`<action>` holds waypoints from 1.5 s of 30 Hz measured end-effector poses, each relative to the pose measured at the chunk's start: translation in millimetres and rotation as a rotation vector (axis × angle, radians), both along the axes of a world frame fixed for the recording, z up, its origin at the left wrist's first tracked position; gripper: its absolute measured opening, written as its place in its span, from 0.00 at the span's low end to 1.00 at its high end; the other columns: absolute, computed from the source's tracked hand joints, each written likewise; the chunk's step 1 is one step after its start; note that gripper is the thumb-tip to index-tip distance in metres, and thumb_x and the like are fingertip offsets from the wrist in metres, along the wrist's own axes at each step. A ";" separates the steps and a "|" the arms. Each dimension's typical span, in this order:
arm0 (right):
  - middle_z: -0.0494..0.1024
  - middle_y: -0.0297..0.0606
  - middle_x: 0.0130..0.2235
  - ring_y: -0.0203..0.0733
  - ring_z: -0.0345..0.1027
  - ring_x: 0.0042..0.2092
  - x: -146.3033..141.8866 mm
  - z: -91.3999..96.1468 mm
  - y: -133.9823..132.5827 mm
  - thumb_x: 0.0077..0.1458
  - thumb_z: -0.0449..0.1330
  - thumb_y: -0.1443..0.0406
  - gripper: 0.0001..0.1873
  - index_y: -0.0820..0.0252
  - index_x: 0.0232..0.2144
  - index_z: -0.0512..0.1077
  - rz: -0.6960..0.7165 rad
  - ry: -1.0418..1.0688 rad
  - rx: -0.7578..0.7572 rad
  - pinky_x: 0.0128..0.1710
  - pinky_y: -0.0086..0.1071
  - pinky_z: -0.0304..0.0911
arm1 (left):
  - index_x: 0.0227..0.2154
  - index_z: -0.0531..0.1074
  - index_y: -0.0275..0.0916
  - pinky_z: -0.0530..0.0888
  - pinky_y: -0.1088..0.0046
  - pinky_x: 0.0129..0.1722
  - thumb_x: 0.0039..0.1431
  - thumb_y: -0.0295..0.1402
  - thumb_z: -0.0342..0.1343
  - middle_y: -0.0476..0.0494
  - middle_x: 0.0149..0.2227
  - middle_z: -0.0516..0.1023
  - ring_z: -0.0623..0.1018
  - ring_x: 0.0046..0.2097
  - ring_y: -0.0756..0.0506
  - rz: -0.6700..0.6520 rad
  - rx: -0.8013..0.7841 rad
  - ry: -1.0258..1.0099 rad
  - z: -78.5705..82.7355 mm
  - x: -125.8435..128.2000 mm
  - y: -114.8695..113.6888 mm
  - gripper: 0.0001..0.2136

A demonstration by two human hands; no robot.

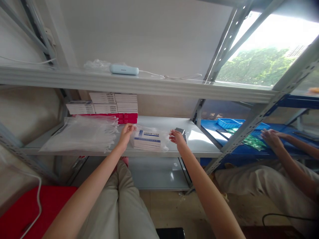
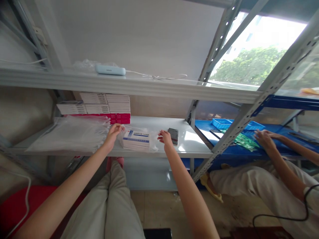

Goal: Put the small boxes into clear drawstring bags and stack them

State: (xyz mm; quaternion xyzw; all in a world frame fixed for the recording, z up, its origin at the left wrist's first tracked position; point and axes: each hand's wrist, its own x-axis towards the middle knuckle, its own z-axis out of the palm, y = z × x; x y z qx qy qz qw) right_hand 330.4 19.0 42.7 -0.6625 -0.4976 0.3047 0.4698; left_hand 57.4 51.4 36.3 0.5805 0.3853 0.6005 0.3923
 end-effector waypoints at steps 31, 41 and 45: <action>0.77 0.46 0.40 0.47 0.69 0.42 -40.1 13.3 -44.4 0.59 0.53 0.71 0.13 0.60 0.43 0.73 0.123 -1.257 0.109 0.44 0.39 0.53 | 0.42 0.74 0.41 0.71 0.70 0.43 0.62 0.34 0.50 0.45 0.41 0.76 0.75 0.39 0.47 0.105 0.426 0.542 27.4 -27.6 -43.8 0.10; 0.78 0.48 0.36 0.53 0.66 0.44 -43.8 -16.3 -59.3 0.61 0.53 0.57 0.16 0.62 0.35 0.75 0.077 -1.323 -0.090 0.45 0.44 0.48 | 0.35 0.75 0.39 0.72 0.72 0.37 0.58 0.33 0.54 0.46 0.34 0.77 0.75 0.33 0.48 0.071 0.354 0.563 18.8 -46.6 -49.6 0.07; 0.78 0.47 0.37 0.53 0.67 0.46 -49.8 -20.8 -59.8 0.56 0.59 0.63 0.10 0.63 0.38 0.74 0.120 -1.351 -0.138 0.46 0.42 0.47 | 0.35 0.75 0.39 0.72 0.71 0.36 0.55 0.35 0.56 0.45 0.33 0.78 0.76 0.32 0.47 0.045 0.281 0.485 20.1 -41.7 -49.4 0.08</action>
